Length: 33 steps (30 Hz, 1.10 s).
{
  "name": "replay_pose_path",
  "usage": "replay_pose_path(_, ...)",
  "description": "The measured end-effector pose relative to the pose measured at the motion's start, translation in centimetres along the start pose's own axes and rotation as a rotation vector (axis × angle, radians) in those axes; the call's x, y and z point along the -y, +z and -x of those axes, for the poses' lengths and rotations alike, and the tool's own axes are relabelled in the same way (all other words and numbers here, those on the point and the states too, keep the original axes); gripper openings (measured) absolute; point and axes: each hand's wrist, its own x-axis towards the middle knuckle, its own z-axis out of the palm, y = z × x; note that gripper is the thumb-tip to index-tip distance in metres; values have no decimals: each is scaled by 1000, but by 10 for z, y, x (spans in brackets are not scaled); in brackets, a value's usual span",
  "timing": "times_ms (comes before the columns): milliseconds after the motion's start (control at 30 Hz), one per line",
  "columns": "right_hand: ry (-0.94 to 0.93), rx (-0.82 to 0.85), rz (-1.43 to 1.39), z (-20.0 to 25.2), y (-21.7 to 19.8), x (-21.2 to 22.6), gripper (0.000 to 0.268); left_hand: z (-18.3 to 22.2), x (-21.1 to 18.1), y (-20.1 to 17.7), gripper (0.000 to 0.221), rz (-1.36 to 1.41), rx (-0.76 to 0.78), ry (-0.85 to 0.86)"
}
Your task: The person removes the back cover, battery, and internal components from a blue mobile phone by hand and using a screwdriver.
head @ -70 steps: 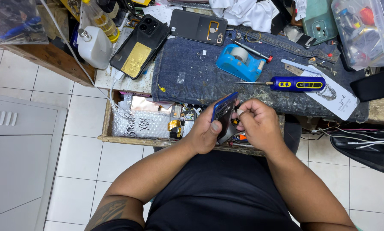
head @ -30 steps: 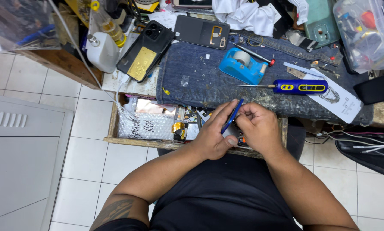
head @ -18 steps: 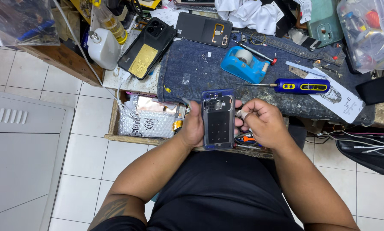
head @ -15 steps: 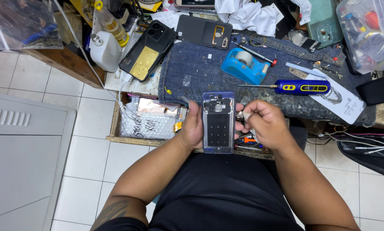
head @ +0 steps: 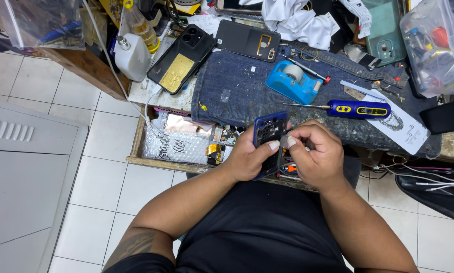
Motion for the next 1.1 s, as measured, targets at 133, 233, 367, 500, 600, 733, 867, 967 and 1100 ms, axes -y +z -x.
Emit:
replay_pose_path(133, -54, -19, 155, 2, 0, 3, 5, -2, 0, 2, 46, -31, -29, -12)
replay_pose_path(233, -111, 26, 182, 0, -1, 6, 7, -2, -1, 2, 46, -46, -50, -10)
replay_pose_path(367, -103, 91, 147, 1, -4, 5, 11, -1, -1, 4, 47, -82, -61, -3)
replay_pose_path(500, -64, 121, 110, 5, -5, -2, 13, -1, -3, 4, 48, -113, -62, -24)
replay_pose_path(600, 29, 143, -79, 10, -6, -10, 14, -1, -4, 4, 49, -166, -59, -19)
replay_pose_path(733, 165, 134, -267, 17, -3, -21, 13, 2, -1, 3, 52, -237, -63, -5)
replay_pose_path(867, 222, 92, -260, 28, -1, -36, 9, 5, 7, 0, 60, -74, -64, -67)
replay_pose_path(967, 206, 73, -136, 46, -9, -48, 8, 6, 7, -10, 58, 23, -74, -148)
replay_pose_path(1100, 224, -123, 89, 74, -53, -73, 10, 6, -3, -22, 58, 186, -113, -293)
